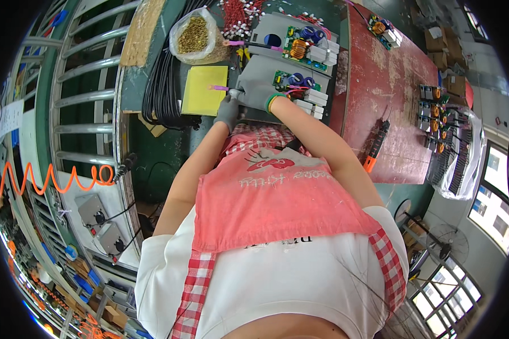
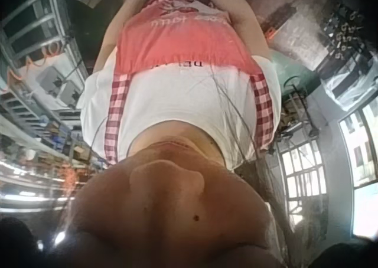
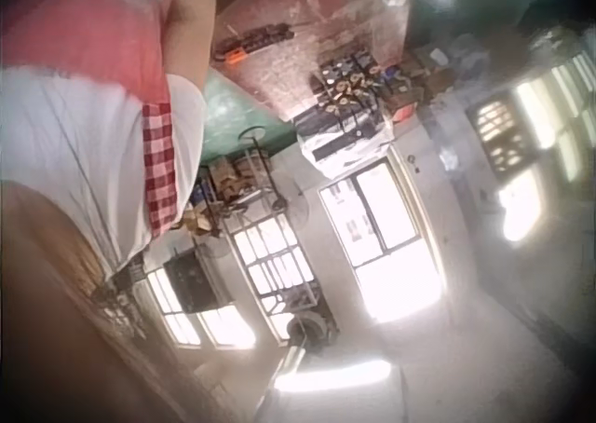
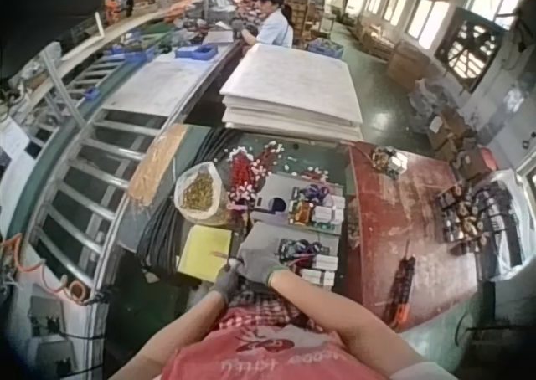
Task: The person assembles an electronic device by placing a circuit board into a metal casing and securing it with a power drill. They then connect wires to the board and use a pneumatic tool to fasten the casing components together on a factory assembly line.
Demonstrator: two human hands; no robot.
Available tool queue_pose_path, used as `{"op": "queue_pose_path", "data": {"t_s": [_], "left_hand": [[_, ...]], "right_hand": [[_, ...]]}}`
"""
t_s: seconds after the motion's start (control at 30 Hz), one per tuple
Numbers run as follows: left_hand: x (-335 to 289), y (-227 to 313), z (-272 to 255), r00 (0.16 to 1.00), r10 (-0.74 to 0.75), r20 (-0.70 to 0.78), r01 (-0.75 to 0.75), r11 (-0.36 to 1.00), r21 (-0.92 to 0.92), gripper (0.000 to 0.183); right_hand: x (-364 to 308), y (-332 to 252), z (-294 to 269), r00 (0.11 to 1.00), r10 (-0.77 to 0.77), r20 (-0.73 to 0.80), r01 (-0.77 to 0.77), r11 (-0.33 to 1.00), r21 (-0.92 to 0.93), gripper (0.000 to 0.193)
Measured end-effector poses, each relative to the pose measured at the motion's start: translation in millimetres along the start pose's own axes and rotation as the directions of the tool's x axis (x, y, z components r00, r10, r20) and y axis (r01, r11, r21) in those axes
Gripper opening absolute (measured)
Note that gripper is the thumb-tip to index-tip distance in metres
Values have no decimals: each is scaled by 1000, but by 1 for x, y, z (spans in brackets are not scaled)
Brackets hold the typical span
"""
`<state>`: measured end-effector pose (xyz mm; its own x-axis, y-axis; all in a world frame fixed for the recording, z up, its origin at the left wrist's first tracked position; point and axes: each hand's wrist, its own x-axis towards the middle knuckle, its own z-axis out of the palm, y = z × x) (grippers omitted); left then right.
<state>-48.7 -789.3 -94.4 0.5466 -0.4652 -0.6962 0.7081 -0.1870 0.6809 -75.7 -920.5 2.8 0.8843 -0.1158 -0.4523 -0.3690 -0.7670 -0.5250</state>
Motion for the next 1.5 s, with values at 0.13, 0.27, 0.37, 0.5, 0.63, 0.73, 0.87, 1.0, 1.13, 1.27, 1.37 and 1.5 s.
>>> {"op": "queue_pose_path", "data": {"t_s": [0.13, 0.27, 0.37, 0.5, 0.63, 0.73, 0.87, 1.0, 1.13, 1.27, 1.37, 1.5], "left_hand": [[10, -10, -4, 997, 60, -49, -61, 998, -18, 28], [8, -15, 2, 993, 66, -93, -76, 992, -100, 30], [-1, -5, 5, 992, 57, -109, -65, 995, -78, 31], [-2, -8, 8, 985, 89, -149, -102, 991, -84, 31], [-5, -7, 8, 978, 107, -181, -126, 987, -96, 32], [-8, -4, 10, 975, 101, -198, -119, 990, -82, 32], [-11, 2, 9, 980, 87, -177, -100, 993, -68, 33], [-17, 12, 10, 982, 45, -184, -48, 999, -15, 34], [-7, -1, 9, 981, 33, -191, -38, 999, -26, 31], [-12, 7, 11, 984, 13, -177, -11, 1000, 11, 31], [-11, 5, 8, 986, 33, -161, -33, 999, -2, 32], [-9, 2, 8, 982, 20, -185, -15, 1000, 26, 33]], "right_hand": [[-3, 4, 8, 1000, 12, -5, -11, 999, 53, 51], [-21, 14, 3, 989, -122, -79, 130, 986, 104, 54], [-25, 15, 0, 992, -96, -85, 118, 943, 312, 53], [-9, 15, 7, 980, 71, -186, -8, 947, 322, 48], [-5, 12, 18, 923, 229, -310, -154, 956, 250, 43], [15, 26, 31, 956, 137, -261, -152, 988, -37, 42], [42, 6, 11, 992, 29, -120, -57, 970, -238, 47], [64, 5, -18, 958, -17, -285, -65, 960, -273, 55], [78, 0, -63, 879, 176, -443, -328, 898, -295, 58], [103, 40, -65, 933, 238, -268, -279, 952, -128, 55], [106, 53, -64, 935, 228, -273, -113, 918, 381, 44], [117, 88, -51, 816, 377, -438, 82, 675, 733, 30]]}}
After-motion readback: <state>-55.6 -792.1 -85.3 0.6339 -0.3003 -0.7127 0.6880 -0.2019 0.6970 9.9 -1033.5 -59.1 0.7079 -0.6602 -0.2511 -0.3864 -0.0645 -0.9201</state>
